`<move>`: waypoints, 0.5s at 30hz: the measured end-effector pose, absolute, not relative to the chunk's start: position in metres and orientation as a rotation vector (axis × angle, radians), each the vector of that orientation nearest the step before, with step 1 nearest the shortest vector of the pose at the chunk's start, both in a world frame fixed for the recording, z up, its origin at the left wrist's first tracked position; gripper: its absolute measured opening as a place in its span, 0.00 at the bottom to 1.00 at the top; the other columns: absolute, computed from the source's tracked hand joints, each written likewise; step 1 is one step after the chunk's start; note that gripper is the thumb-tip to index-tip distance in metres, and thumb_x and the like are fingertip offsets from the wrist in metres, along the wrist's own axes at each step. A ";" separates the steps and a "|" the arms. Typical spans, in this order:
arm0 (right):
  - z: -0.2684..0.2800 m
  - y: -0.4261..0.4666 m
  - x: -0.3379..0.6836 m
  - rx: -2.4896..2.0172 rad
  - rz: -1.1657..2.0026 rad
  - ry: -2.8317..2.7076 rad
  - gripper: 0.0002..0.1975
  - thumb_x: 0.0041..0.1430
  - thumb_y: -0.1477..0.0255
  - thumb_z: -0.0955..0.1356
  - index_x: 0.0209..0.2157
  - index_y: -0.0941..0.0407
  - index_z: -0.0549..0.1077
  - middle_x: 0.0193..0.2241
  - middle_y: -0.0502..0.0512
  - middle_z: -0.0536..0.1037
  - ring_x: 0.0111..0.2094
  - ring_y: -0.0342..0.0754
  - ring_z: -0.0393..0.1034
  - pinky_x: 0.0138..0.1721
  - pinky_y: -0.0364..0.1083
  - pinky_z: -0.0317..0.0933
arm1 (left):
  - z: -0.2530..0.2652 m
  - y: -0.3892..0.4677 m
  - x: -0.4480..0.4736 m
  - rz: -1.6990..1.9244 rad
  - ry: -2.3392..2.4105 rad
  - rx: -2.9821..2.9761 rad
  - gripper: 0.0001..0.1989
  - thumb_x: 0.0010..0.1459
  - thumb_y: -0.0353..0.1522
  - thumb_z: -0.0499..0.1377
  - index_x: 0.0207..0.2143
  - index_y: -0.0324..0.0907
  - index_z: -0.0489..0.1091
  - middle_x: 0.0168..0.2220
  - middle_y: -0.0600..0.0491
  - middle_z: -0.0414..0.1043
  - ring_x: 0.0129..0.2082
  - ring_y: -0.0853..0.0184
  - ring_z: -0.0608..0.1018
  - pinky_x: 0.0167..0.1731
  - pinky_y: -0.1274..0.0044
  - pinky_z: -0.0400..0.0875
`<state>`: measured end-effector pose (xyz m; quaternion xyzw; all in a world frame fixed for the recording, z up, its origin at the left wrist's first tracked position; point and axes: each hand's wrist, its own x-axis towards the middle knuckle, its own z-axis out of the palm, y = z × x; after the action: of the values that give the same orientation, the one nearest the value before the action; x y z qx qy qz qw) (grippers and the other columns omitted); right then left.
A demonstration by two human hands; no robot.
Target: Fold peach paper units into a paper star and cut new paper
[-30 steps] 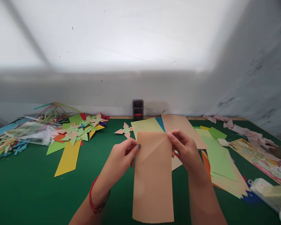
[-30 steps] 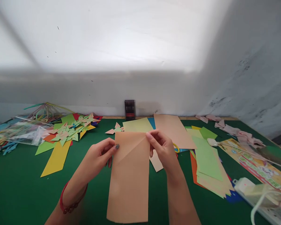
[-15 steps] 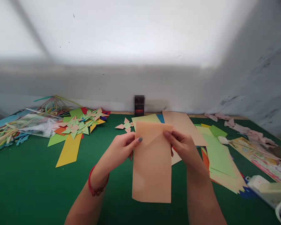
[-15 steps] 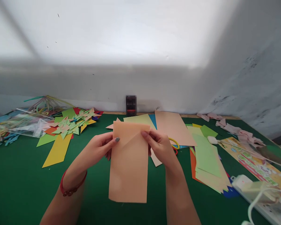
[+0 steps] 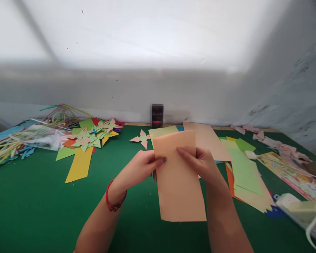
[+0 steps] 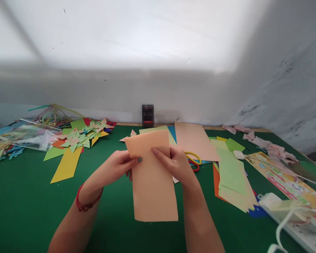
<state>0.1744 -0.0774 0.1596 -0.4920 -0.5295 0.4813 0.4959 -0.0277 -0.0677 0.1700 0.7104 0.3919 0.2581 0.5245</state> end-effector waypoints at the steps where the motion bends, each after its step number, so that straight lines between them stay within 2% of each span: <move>1: 0.159 -0.077 0.175 -1.192 1.159 -1.285 0.15 0.46 0.60 0.72 0.25 0.58 0.74 0.25 0.55 0.76 0.26 0.48 0.71 0.21 0.43 0.65 | 0.170 -0.068 -0.029 0.603 0.932 1.702 0.14 0.60 0.39 0.50 0.28 0.39 0.65 0.24 0.55 0.65 0.20 0.71 0.71 0.19 0.79 0.63; 5: 0.160 -0.078 0.174 -1.200 1.164 -1.284 0.15 0.46 0.60 0.72 0.26 0.58 0.74 0.26 0.55 0.76 0.27 0.49 0.71 0.22 0.43 0.66 | 0.171 -0.068 -0.032 0.555 0.894 1.668 0.13 0.60 0.40 0.52 0.28 0.40 0.65 0.25 0.56 0.65 0.21 0.72 0.71 0.19 0.80 0.62; 10: 0.163 -0.079 0.171 -1.213 1.215 -1.298 0.15 0.46 0.60 0.72 0.26 0.58 0.74 0.27 0.56 0.77 0.28 0.49 0.72 0.22 0.43 0.67 | 0.172 -0.068 -0.031 0.552 0.891 1.644 0.10 0.56 0.38 0.57 0.33 0.39 0.69 0.34 0.51 0.72 0.31 0.67 0.73 0.25 0.79 0.68; 15: 0.162 -0.080 0.170 -1.232 1.211 -1.365 0.15 0.46 0.59 0.72 0.26 0.58 0.75 0.28 0.56 0.78 0.28 0.50 0.73 0.21 0.42 0.66 | 0.170 -0.068 -0.031 0.522 0.902 1.678 0.11 0.56 0.37 0.56 0.33 0.38 0.70 0.32 0.51 0.71 0.29 0.67 0.72 0.24 0.78 0.66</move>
<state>0.1703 -0.0804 0.1624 -0.4988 -0.5527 0.4904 0.4529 -0.0314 -0.0678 0.1704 0.7091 0.3811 0.2205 0.5508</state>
